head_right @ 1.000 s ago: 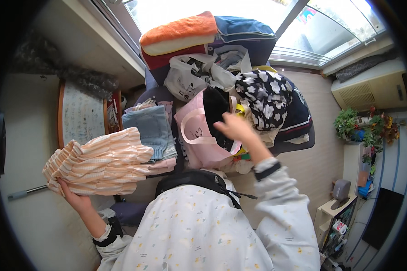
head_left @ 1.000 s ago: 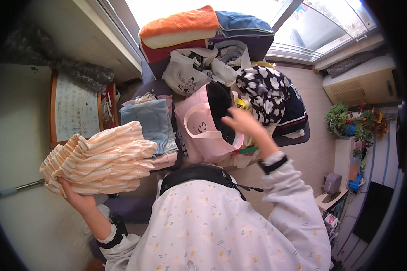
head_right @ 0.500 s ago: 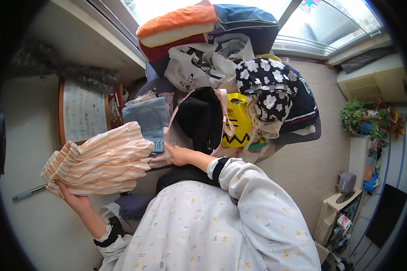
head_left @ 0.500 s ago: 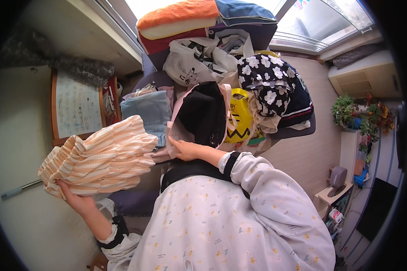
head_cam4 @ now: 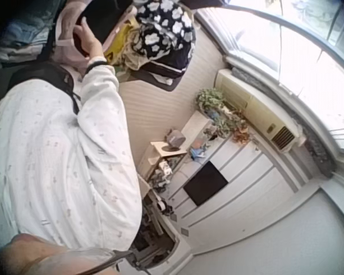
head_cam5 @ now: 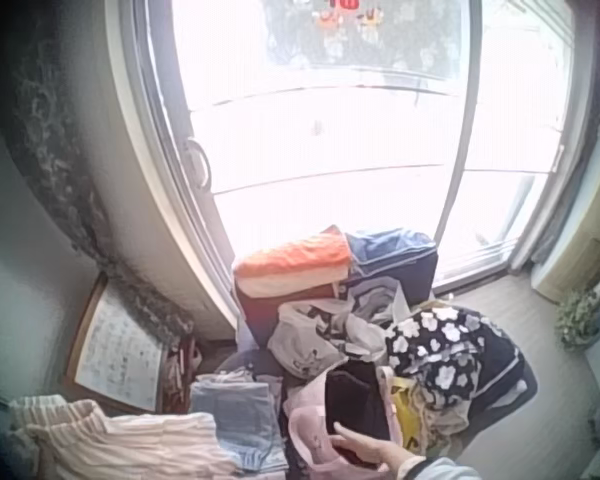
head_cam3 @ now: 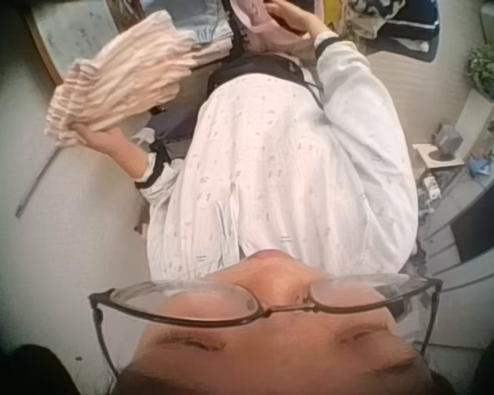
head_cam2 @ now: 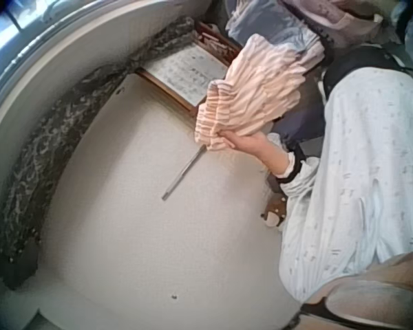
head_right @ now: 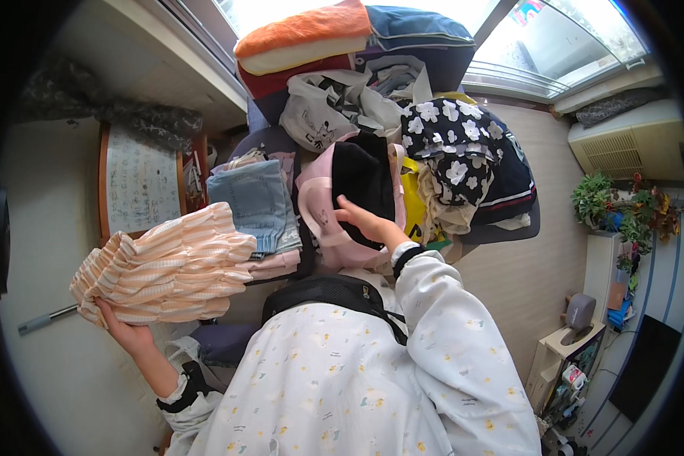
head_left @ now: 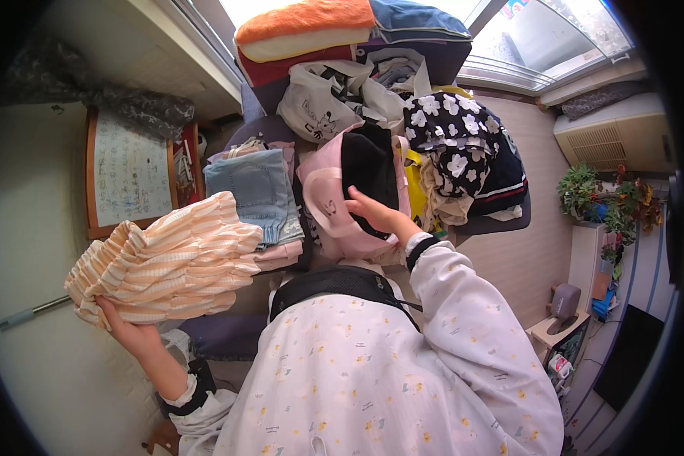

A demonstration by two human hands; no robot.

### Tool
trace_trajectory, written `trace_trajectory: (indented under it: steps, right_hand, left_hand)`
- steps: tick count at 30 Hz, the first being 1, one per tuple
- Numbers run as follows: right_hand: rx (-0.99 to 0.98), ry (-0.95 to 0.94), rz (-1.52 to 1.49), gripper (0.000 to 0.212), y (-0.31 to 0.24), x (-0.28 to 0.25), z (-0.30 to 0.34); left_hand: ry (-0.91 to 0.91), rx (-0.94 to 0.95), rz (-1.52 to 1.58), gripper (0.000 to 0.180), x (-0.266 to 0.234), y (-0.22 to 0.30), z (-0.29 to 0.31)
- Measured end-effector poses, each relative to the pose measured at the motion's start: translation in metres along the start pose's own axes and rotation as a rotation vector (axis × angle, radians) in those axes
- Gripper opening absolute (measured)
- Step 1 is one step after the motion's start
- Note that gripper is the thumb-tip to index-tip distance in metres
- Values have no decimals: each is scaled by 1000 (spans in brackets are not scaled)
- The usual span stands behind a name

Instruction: The recorder is seen picking up clothes and packing them into a small pink bag.

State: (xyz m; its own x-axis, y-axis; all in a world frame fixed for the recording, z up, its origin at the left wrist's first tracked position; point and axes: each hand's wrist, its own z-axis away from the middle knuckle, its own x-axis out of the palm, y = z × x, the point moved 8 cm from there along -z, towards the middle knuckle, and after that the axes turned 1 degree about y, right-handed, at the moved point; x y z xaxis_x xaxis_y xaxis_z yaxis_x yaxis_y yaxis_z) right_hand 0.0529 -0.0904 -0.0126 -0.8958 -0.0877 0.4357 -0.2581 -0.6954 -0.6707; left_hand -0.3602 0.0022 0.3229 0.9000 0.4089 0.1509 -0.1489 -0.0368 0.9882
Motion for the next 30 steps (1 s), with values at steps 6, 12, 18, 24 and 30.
trace_trajectory:
  steps: [6, 12, 18, 24, 30]
  right_hand:
    - [17, 922, 814, 56, -16, -80, 41]
    - [-67, 1242, 955, 98, -37, -81, 52]
    - [298, 1291, 626, 118, 15, -110, 43]
    - [346, 953, 439, 113, 38, -132, 19]
    - [410, 1024, 734, 108, 29, -105, 23]
  left_hand:
    - [-13, 5, -25, 62, 5, 0, -1]
    - [-19, 24, -32, 63, 3, 0, -4]
    - [-3, 17, -44, 64, 2, 5, -2]
    - [33, -5, -57, 63, 2, 7, -2]
    - [36, -36, -41, 61, 1, 4, 1]
